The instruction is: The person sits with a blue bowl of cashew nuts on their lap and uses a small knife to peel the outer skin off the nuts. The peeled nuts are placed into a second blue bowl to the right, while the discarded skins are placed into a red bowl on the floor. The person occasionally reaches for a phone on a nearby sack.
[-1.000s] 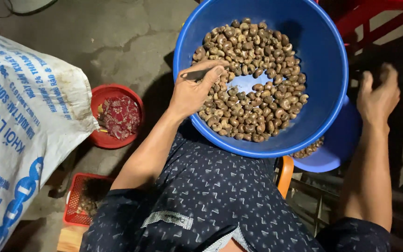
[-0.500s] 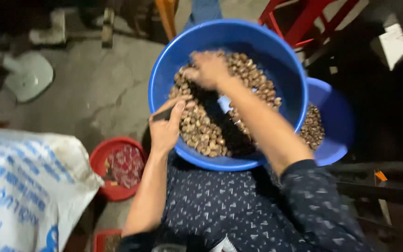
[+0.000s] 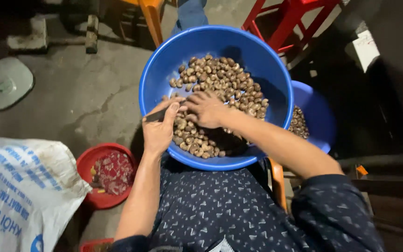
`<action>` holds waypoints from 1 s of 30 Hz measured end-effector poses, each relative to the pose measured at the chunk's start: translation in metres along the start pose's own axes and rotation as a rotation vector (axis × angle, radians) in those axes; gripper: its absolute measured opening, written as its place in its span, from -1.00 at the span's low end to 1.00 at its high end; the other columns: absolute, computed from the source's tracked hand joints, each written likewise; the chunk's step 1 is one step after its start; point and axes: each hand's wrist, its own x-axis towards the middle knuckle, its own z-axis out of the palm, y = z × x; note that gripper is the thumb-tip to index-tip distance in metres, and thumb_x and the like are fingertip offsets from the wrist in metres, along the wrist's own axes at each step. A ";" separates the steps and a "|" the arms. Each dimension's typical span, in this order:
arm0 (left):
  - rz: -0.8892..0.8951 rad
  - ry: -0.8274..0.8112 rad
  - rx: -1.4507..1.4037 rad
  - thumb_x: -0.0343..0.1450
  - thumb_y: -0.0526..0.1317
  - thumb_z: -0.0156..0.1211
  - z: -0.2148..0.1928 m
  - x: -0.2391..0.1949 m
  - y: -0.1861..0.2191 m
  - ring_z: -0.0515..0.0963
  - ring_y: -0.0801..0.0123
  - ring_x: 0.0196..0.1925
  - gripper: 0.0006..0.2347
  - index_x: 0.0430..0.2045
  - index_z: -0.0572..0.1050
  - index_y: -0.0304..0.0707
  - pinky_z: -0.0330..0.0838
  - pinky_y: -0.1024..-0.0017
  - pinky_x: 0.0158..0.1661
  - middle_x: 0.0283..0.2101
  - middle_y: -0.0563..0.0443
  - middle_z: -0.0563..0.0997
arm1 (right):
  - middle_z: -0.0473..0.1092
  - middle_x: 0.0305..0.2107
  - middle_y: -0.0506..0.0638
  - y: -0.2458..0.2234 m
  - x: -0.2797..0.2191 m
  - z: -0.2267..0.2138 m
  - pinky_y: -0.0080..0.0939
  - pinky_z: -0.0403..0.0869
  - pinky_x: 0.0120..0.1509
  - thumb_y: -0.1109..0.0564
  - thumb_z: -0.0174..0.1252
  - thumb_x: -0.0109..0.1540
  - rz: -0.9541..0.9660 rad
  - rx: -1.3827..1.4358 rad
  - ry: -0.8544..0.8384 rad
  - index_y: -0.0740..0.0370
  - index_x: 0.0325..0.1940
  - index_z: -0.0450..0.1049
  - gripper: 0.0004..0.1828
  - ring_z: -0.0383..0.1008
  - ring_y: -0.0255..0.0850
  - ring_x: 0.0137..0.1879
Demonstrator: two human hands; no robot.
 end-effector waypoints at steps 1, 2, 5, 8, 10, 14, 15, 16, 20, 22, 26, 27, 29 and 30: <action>-0.013 0.009 0.005 0.56 -0.17 0.19 0.001 0.001 0.002 0.71 0.37 -0.19 -0.84 -0.14 0.69 -0.17 0.59 0.33 -0.13 -0.34 -0.13 0.76 | 0.34 0.16 -0.02 0.007 -0.011 -0.006 0.18 0.22 0.37 -0.36 -0.10 0.34 -0.010 0.009 -0.009 -0.10 0.29 0.38 -0.43 0.24 0.00 0.39; -0.022 -0.019 0.025 0.56 -0.15 0.16 0.000 0.002 0.004 0.71 0.35 -0.17 -0.83 -0.13 0.69 -0.12 0.59 0.30 -0.13 -0.33 -0.11 0.76 | 0.35 0.21 -0.01 0.014 -0.018 -0.012 0.22 0.19 0.40 -0.35 -0.08 0.33 0.037 -0.037 -0.054 -0.14 0.36 0.35 -0.42 0.28 0.01 0.39; -0.008 -0.029 -0.006 0.56 -0.19 0.15 0.001 0.001 0.006 0.71 0.30 -0.15 -0.84 -0.16 0.68 -0.14 0.61 0.27 -0.11 -0.33 -0.13 0.75 | 0.45 0.11 -0.01 0.043 -0.039 -0.002 0.11 0.35 0.22 -0.19 -0.02 0.29 0.053 -0.068 0.022 -0.14 0.29 0.43 -0.51 0.46 -0.01 0.20; 0.061 -0.022 -0.074 0.55 -0.25 0.19 0.005 0.004 0.006 0.71 0.24 -0.13 -0.87 -0.18 0.68 -0.21 0.60 0.26 -0.06 -0.34 -0.16 0.74 | 0.54 -0.06 -0.03 0.060 -0.049 -0.005 0.01 0.56 -0.01 -0.08 0.08 0.23 0.105 -0.033 0.098 -0.11 0.18 0.52 -0.57 0.61 0.02 0.00; 0.088 -0.033 -0.077 0.54 -0.26 0.22 0.007 0.004 0.009 0.71 0.20 -0.11 -0.88 -0.19 0.69 -0.23 0.59 0.25 -0.02 -0.33 -0.17 0.74 | 0.54 -0.08 -0.03 0.061 -0.050 -0.015 0.05 0.58 -0.05 -0.12 0.13 0.20 0.176 0.003 0.049 -0.12 0.20 0.50 -0.53 0.61 0.05 -0.01; 0.051 -0.042 -0.123 0.55 -0.25 0.21 0.008 0.001 0.008 0.73 0.25 -0.16 -0.87 -0.13 0.67 -0.23 0.63 0.27 -0.10 -0.33 -0.17 0.73 | 0.55 -0.18 -0.04 0.052 -0.046 -0.036 0.05 0.57 -0.12 -0.02 0.27 0.16 0.281 0.125 0.090 -0.03 0.15 0.47 -0.54 0.62 0.01 -0.08; 0.048 -0.044 -0.127 0.55 -0.24 0.22 0.007 0.003 0.005 0.73 0.26 -0.16 -0.86 -0.12 0.67 -0.23 0.64 0.29 -0.12 -0.33 -0.18 0.73 | 0.55 -0.30 -0.05 0.049 -0.045 -0.043 0.02 0.56 -0.20 0.03 0.30 0.17 0.294 0.173 0.151 0.04 0.01 0.49 -0.67 0.63 0.02 -0.17; 0.051 -0.043 -0.124 0.55 -0.24 0.22 0.008 0.002 0.005 0.73 0.26 -0.16 -0.86 -0.12 0.67 -0.23 0.64 0.29 -0.12 -0.33 -0.18 0.73 | 0.55 -0.30 -0.05 0.040 -0.042 -0.058 0.02 0.56 -0.20 0.03 0.30 0.17 0.292 0.174 0.155 0.04 0.01 0.49 -0.67 0.63 0.02 -0.17; 0.034 -0.029 -0.120 0.55 -0.20 0.24 0.008 0.003 -0.003 0.67 0.41 -0.25 -0.84 -0.10 0.66 -0.25 0.58 0.41 -0.16 -0.34 -0.13 0.74 | 0.48 -0.41 0.17 0.009 -0.031 -0.102 -0.02 0.50 -0.34 0.07 0.01 0.45 0.296 0.944 0.110 0.31 0.26 0.39 -0.65 0.50 0.03 -0.42; 0.029 -0.017 -0.115 0.55 -0.20 0.25 0.008 0.003 -0.002 0.64 0.46 -0.26 -0.83 -0.09 0.66 -0.26 0.57 0.43 -0.18 -0.34 -0.11 0.74 | 0.41 -0.58 0.10 -0.003 -0.029 -0.113 -0.22 0.44 -0.48 0.10 -0.07 0.47 0.258 1.193 0.087 0.35 0.34 0.33 -0.60 0.40 -0.19 -0.63; 0.092 0.002 -0.095 0.54 -0.21 0.26 0.006 0.004 0.006 0.69 0.36 -0.16 -0.86 -0.13 0.68 -0.23 0.60 0.34 -0.09 -0.26 -0.13 0.74 | 0.39 0.10 0.44 -0.021 -0.025 -0.120 -0.13 0.64 -0.32 0.12 -0.12 0.48 0.171 1.517 0.083 0.48 0.42 0.17 -0.52 0.59 0.01 -0.14; 0.124 -0.016 -0.075 0.54 -0.21 0.25 0.006 0.006 0.006 0.72 0.25 -0.08 -0.86 -0.13 0.68 -0.21 0.59 0.28 -0.02 -0.20 -0.15 0.74 | 0.40 0.08 0.41 -0.026 -0.025 -0.120 -0.12 0.67 -0.28 0.13 -0.11 0.47 0.175 1.648 0.105 0.53 0.41 0.15 -0.51 0.61 0.02 -0.08; 0.142 -0.039 -0.087 0.56 -0.22 0.22 0.004 0.006 0.004 0.70 0.19 -0.01 -0.85 -0.10 0.67 -0.22 0.56 0.21 0.04 -0.14 -0.16 0.73 | 0.41 0.09 0.36 -0.025 -0.023 -0.108 -0.17 0.67 -0.30 0.19 -0.04 0.45 0.169 1.690 0.172 0.50 0.39 0.20 -0.54 0.62 -0.01 -0.10; 0.159 -0.059 -0.102 0.57 -0.22 0.20 0.004 0.006 0.003 0.68 0.12 0.05 -0.84 -0.06 0.66 -0.22 0.54 0.14 0.10 -0.08 -0.18 0.72 | 0.43 0.10 0.31 -0.025 -0.023 -0.103 -0.23 0.68 -0.31 0.24 0.03 0.42 0.163 1.727 0.239 0.46 0.38 0.24 -0.55 0.63 -0.05 -0.12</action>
